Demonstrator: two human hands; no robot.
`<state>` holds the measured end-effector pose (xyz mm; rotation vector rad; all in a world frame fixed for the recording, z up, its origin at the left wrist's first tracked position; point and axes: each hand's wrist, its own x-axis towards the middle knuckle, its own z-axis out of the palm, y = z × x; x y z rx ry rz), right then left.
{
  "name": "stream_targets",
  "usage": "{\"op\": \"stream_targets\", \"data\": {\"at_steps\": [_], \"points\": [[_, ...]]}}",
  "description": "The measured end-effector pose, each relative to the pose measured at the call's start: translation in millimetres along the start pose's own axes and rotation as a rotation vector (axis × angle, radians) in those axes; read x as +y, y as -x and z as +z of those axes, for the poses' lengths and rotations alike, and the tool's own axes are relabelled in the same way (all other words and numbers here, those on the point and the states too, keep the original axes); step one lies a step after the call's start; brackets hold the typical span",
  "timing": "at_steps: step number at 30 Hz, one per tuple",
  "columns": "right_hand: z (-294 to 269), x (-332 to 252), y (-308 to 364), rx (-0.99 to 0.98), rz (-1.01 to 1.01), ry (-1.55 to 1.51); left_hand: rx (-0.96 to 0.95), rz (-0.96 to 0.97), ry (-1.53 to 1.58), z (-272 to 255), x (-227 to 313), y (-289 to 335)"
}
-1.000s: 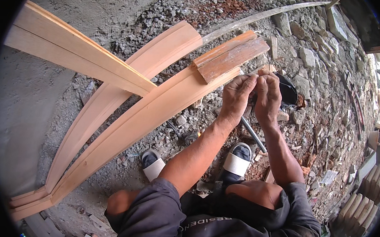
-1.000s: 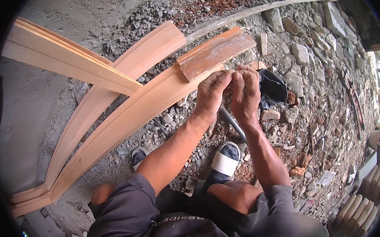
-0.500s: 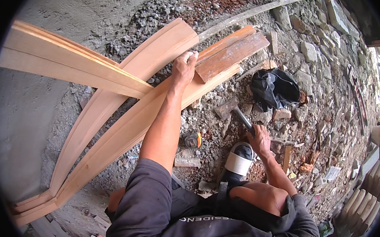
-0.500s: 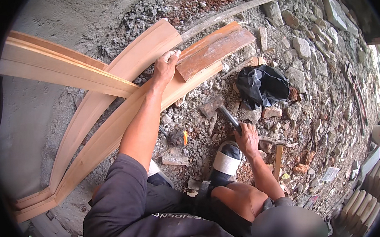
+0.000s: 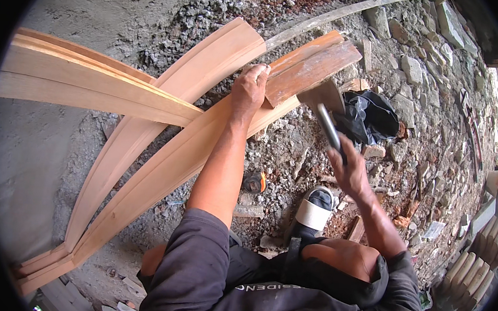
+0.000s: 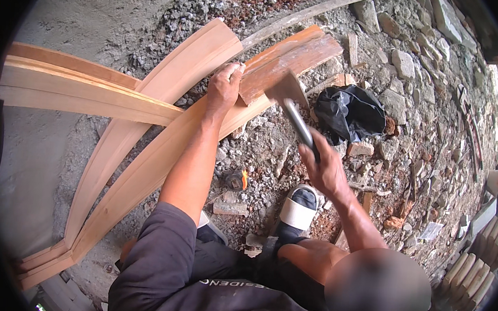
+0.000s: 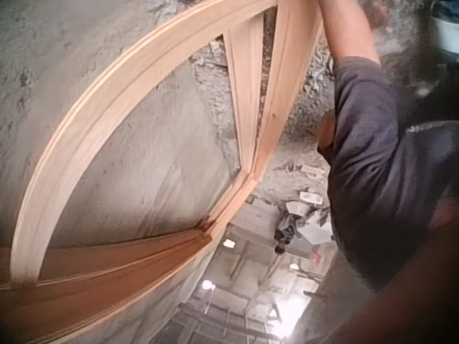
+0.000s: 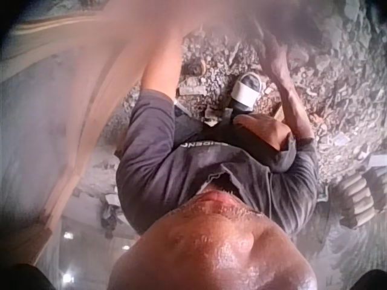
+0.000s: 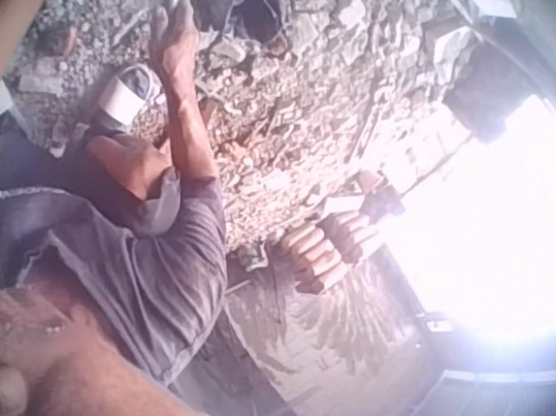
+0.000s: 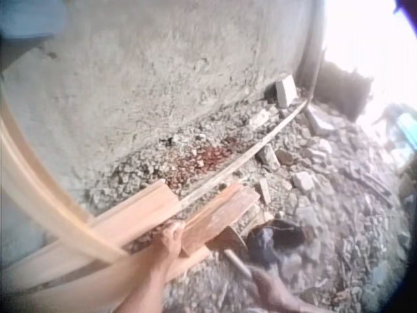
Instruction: The person assembles a wooden frame by measuring, cutting, and hammering nails into wooden planks. They use a tape measure to mark lengths, a hammer to drive nails, and align the planks to form a rectangular structure.
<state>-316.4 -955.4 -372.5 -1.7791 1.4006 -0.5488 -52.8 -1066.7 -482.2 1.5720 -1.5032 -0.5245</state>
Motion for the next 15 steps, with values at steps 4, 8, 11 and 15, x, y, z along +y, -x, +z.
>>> {"op": "stream_targets", "data": {"at_steps": [4,8,11,15], "points": [[-15,-47,-67,-0.048,-0.041,0.107,-0.017,-0.021,-0.021,-2,2,1],[-5,-50,-95,-0.076,-0.091,0.252,-0.021,-0.003,-0.006,-1,6,-1],[-3,-52,-109,-0.264,0.185,0.374,-0.028,0.009,0.003,-1,7,0],[1,-61,-99,-0.003,-0.068,0.148,0.012,0.026,0.050,-1,1,1]]}}
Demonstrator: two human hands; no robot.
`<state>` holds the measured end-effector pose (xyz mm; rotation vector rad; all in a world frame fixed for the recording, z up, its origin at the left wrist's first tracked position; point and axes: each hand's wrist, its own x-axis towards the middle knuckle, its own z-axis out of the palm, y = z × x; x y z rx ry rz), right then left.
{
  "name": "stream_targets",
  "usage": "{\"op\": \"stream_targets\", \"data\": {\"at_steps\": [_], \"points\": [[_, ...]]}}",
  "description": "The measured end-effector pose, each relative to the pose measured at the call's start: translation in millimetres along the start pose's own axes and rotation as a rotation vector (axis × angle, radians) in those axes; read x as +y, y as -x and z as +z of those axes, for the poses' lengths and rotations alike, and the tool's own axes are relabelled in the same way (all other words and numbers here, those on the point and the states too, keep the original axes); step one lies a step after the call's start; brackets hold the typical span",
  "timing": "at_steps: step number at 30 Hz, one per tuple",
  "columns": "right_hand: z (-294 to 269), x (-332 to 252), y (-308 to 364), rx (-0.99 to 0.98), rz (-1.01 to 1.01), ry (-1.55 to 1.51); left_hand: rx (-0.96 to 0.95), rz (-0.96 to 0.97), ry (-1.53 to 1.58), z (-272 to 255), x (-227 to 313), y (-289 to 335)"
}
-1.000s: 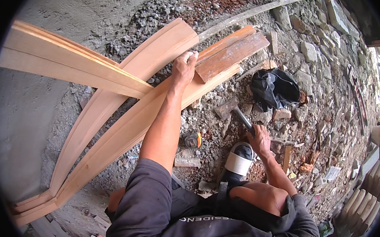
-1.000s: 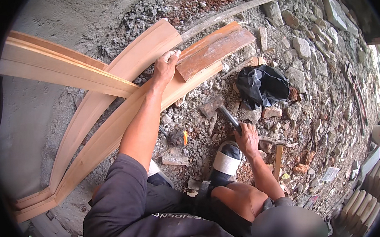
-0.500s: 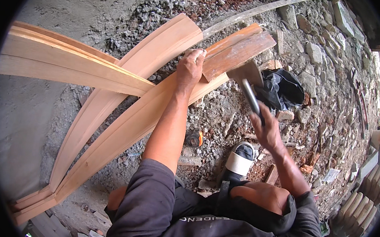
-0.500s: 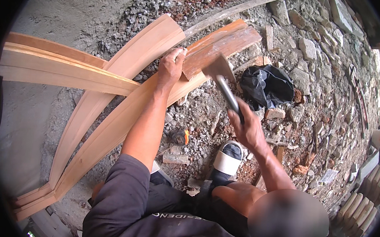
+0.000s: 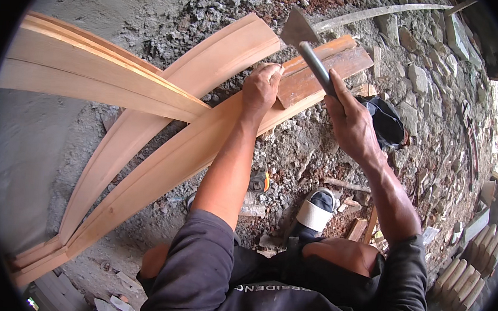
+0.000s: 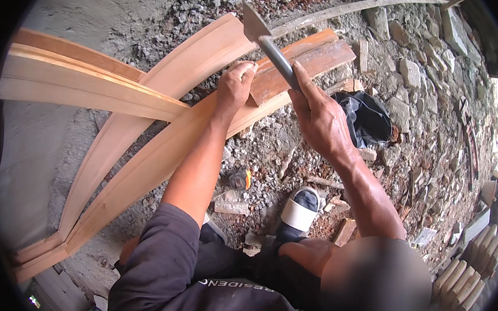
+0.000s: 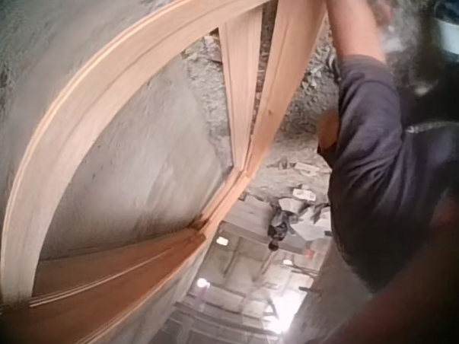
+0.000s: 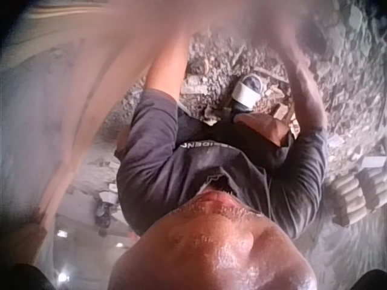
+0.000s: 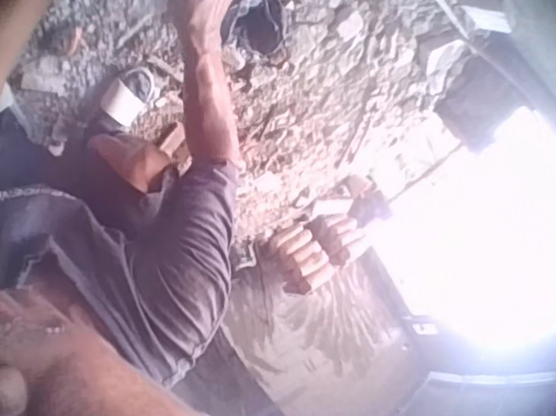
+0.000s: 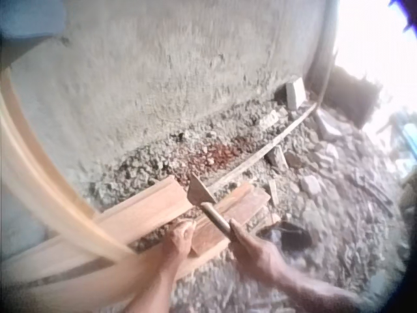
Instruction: The person assembles a wooden frame by measuring, cutting, and hammering nails into wooden planks. They use a tape measure to mark lengths, a hammer to drive nails, and align the planks to form a rectangular structure.
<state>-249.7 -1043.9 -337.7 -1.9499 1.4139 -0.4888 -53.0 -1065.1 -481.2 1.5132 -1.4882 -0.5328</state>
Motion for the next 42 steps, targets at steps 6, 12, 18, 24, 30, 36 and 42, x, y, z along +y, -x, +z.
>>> {"op": "stream_targets", "data": {"at_steps": [6,12,18,24,30,36,42], "points": [[-2,8,-9,-0.243,0.173,0.168,-0.051,-0.058,0.035,1,2,-4],[4,-1,3,0.061,-0.004,-0.043,0.080,-0.202,0.022,-2,3,-1],[13,22,-2,-0.197,0.165,0.201,0.154,-0.198,-0.102,0,2,-3],[1,-17,-3,0.171,0.046,-0.141,0.175,-0.264,-0.071,1,-9,3],[22,31,-5,-0.182,0.119,0.220,0.248,-0.121,-0.140,2,-7,1],[19,18,4,0.220,-0.120,-0.152,0.121,-0.369,-0.063,-1,9,-1],[13,24,-1,-0.138,0.034,0.169,0.223,-0.163,-0.137,-2,0,3]]}}
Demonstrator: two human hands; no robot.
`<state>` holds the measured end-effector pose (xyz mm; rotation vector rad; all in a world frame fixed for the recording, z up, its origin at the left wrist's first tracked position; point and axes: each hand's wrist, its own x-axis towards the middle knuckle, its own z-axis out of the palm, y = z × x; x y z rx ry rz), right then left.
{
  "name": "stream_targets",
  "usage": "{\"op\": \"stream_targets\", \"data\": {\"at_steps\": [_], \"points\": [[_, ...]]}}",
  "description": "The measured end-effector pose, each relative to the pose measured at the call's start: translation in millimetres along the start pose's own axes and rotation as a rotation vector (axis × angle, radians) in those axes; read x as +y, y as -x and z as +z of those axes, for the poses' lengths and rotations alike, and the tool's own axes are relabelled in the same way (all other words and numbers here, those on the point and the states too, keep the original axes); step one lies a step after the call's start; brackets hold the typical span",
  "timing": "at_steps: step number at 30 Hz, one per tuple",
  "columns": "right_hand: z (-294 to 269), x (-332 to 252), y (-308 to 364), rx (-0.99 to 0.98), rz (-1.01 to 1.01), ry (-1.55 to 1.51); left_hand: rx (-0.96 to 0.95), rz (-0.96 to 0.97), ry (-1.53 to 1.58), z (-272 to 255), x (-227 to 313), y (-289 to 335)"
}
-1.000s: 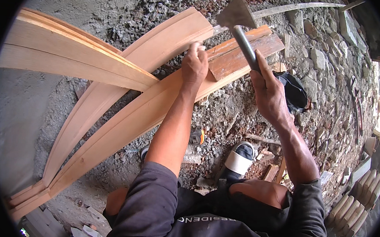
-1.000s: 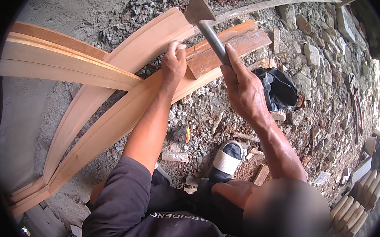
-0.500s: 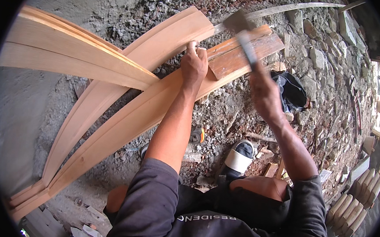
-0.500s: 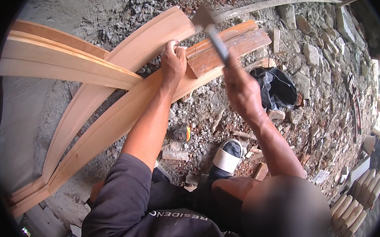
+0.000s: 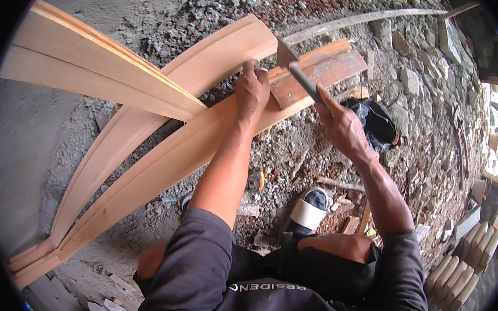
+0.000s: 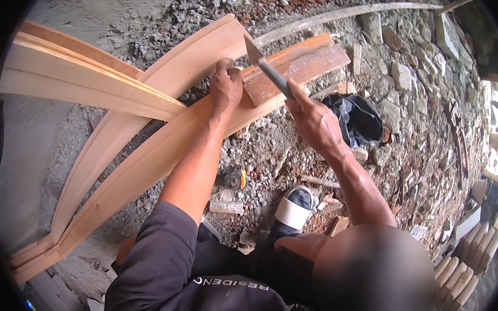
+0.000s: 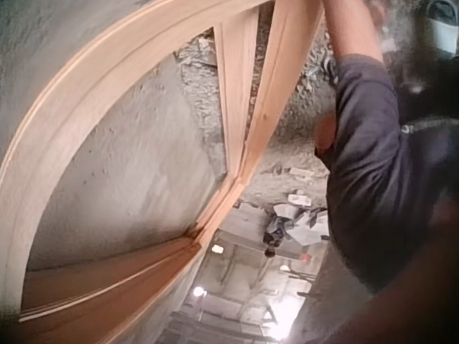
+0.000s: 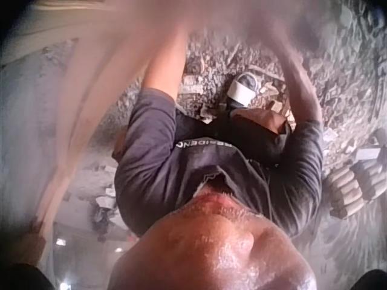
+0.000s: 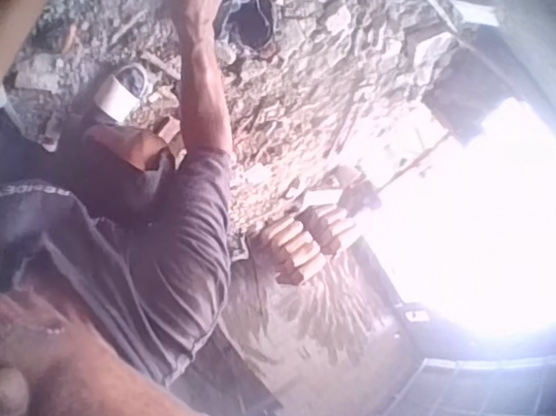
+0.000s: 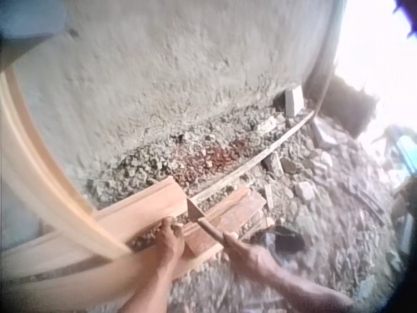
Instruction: The person assembles a wooden frame by measuring, cutting, and hammering nails into wooden planks. They use a tape measure to mark lengths, a hammer to drive nails, and align the planks to form a rectangular structure.
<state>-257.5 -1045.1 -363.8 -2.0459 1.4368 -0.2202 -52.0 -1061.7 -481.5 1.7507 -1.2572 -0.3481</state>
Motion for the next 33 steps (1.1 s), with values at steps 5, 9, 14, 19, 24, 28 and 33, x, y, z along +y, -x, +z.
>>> {"op": "stream_targets", "data": {"at_steps": [5,9,14,19,24,28,33], "points": [[2,-13,7,0.237,-0.091,-0.232,-0.050,-0.101,0.008,2,2,-3],[2,9,-5,-0.083,-0.034,0.165,-0.013,-0.064,0.028,5,1,-5],[-10,-5,36,0.055,0.119,-0.109,-0.018,-0.004,0.012,3,-5,-2],[7,34,117,0.224,0.264,-0.069,-0.118,-0.188,0.035,0,6,-1],[60,72,179,0.162,0.474,-0.052,-0.092,-0.095,0.052,0,4,-4],[107,104,208,0.155,0.333,-0.017,-0.158,-0.122,0.006,-3,8,-6],[122,118,217,0.137,0.333,-0.049,-0.257,-0.101,-0.172,11,13,-6]]}}
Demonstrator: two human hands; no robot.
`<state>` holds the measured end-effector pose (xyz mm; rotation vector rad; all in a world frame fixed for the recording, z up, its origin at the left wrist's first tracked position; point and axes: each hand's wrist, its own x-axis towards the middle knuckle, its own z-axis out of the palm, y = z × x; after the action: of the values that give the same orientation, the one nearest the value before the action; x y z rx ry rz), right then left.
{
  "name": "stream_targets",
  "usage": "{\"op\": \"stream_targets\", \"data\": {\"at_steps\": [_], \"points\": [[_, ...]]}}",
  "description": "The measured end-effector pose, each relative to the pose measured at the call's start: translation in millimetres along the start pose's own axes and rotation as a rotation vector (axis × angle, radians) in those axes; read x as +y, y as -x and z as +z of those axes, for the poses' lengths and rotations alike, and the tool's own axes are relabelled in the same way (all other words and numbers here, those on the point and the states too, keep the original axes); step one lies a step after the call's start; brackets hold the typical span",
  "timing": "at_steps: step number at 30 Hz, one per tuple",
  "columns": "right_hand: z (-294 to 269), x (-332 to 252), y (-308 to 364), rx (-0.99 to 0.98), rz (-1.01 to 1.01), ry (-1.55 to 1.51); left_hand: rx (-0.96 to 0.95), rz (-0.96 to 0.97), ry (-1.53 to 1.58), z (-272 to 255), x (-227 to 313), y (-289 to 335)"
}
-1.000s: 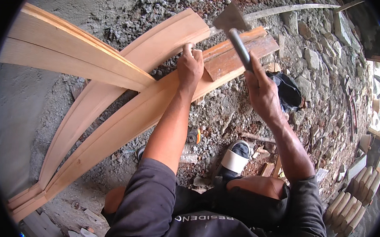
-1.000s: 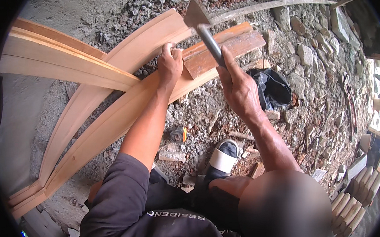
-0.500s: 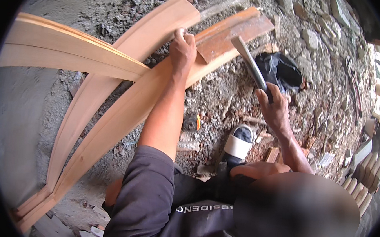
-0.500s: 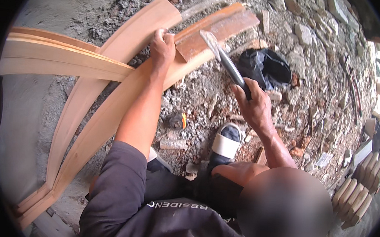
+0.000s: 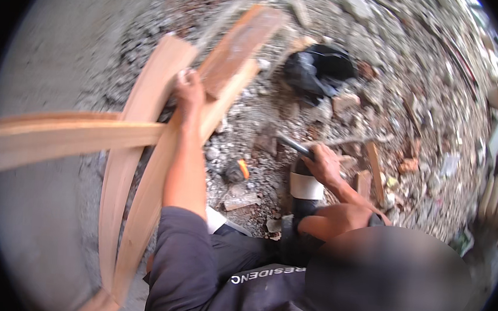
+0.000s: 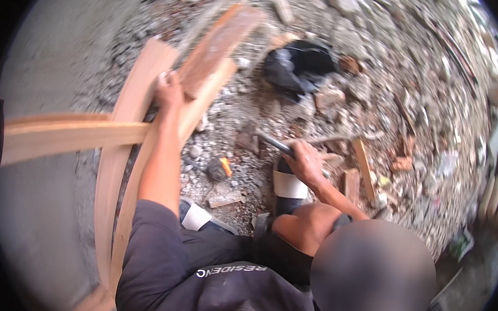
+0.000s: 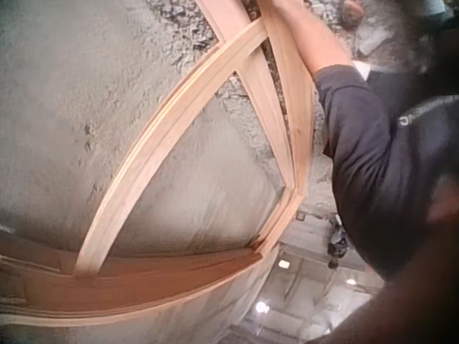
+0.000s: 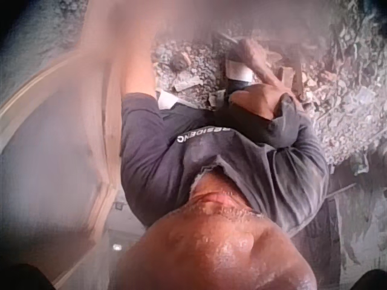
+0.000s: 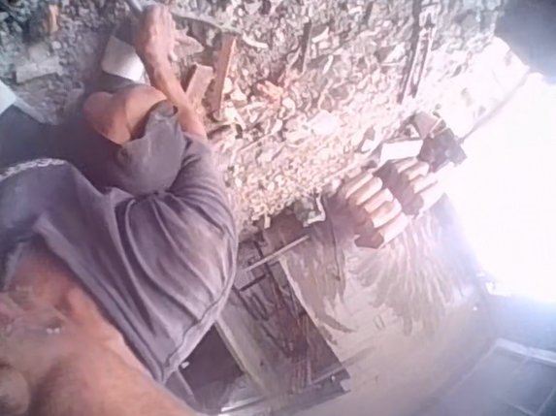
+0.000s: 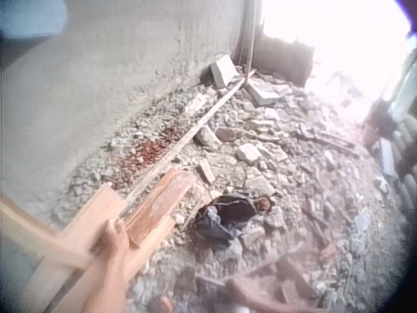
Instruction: The person assembles a wooden frame by measuring, cutting, and hammering nails into wooden planks. They use a tape measure to mark lengths, a hammer to drive nails, and align the planks to form a rectangular structure.
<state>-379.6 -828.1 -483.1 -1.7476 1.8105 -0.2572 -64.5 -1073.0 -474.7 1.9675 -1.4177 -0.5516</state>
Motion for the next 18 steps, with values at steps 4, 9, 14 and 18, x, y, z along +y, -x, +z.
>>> {"op": "stream_targets", "data": {"at_steps": [4,9,14,18], "points": [[-1,-1,-1,0.000,-0.043,-0.040,0.006,0.069,-0.060,-11,-52,-14],[-11,16,1,-0.036,0.009,-0.161,-0.171,0.082,0.000,-17,-42,-10],[-42,31,2,-0.061,0.055,-0.204,-0.492,0.098,-0.241,-62,2,-15],[-80,54,7,0.015,0.208,-0.272,-0.571,0.188,-0.583,-107,58,-20]]}}
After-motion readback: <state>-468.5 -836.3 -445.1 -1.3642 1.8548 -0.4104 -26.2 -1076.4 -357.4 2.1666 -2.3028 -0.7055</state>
